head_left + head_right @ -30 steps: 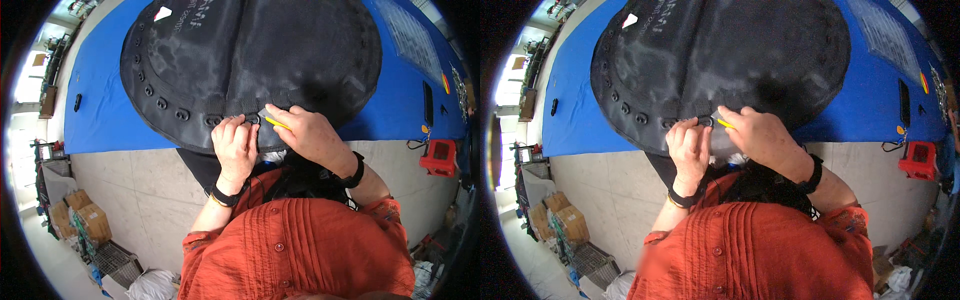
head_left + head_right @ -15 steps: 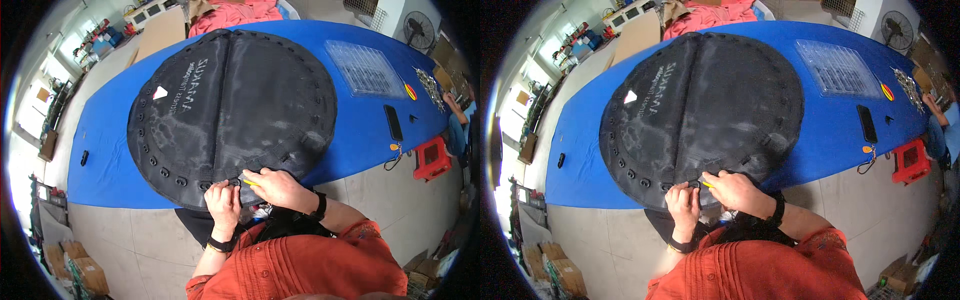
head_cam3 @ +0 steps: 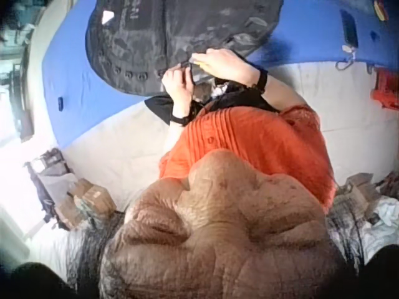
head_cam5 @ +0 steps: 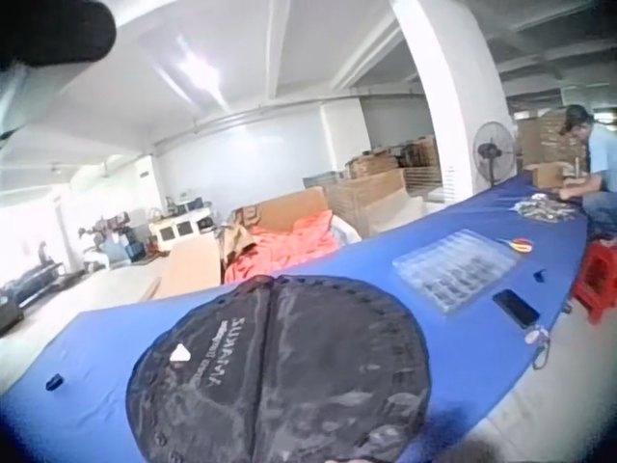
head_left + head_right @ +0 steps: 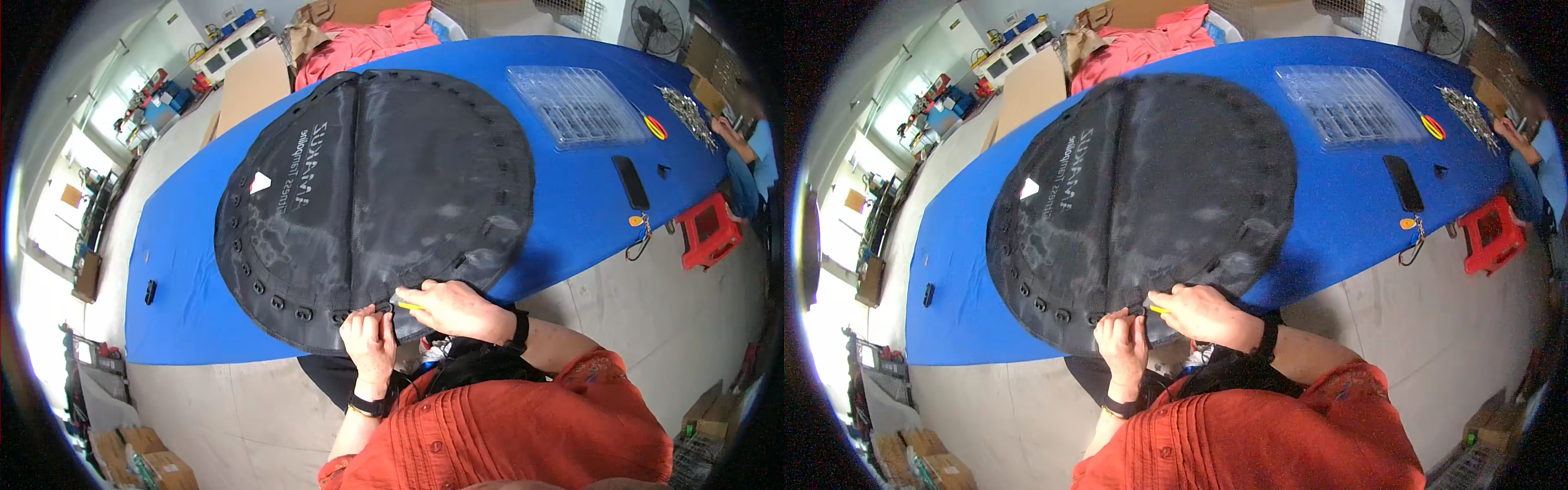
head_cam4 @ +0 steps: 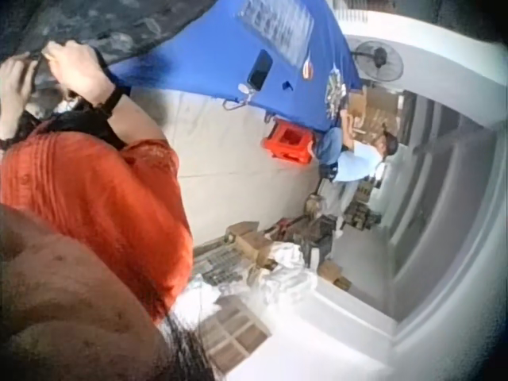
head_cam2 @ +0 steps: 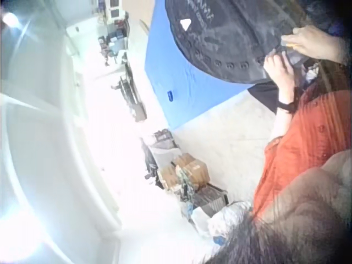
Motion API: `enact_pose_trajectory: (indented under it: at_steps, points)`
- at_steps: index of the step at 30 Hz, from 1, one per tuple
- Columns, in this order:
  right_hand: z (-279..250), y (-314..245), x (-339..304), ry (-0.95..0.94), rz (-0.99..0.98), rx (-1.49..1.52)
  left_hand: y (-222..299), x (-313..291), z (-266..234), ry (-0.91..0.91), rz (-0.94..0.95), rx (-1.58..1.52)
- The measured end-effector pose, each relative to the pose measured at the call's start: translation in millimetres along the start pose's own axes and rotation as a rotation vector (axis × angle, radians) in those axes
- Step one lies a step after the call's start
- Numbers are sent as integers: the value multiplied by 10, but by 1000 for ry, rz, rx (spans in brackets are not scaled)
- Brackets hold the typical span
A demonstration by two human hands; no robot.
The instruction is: Trimming excess material from a black circular workpiece using a utility knife on a factory workbench.
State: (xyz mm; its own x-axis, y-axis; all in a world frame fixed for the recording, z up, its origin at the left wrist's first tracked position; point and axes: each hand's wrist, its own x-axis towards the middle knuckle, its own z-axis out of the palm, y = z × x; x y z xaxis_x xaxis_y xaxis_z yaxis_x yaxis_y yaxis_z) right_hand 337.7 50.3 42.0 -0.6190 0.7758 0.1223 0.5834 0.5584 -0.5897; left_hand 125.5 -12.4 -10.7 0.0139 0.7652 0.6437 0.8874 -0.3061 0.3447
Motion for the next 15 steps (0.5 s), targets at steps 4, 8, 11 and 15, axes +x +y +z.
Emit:
enact_pose_trajectory:
  at_steps: [4, 8, 11, 15]
  points:
    - [-7, -21, -53, -34, 2, 2, 4, -35, -30, -5, -2, -21]
    - [63, -27, -53, 33, -33, 48, -6, -68, -59, 1, -22, -32]
    - [56, -1, -35, 121, -95, 23, -38, -114, -34, -24, -37, -42]
    - [-50, -15, 18, 116, -44, -93, 23, 15, -28, 8, -21, -56]
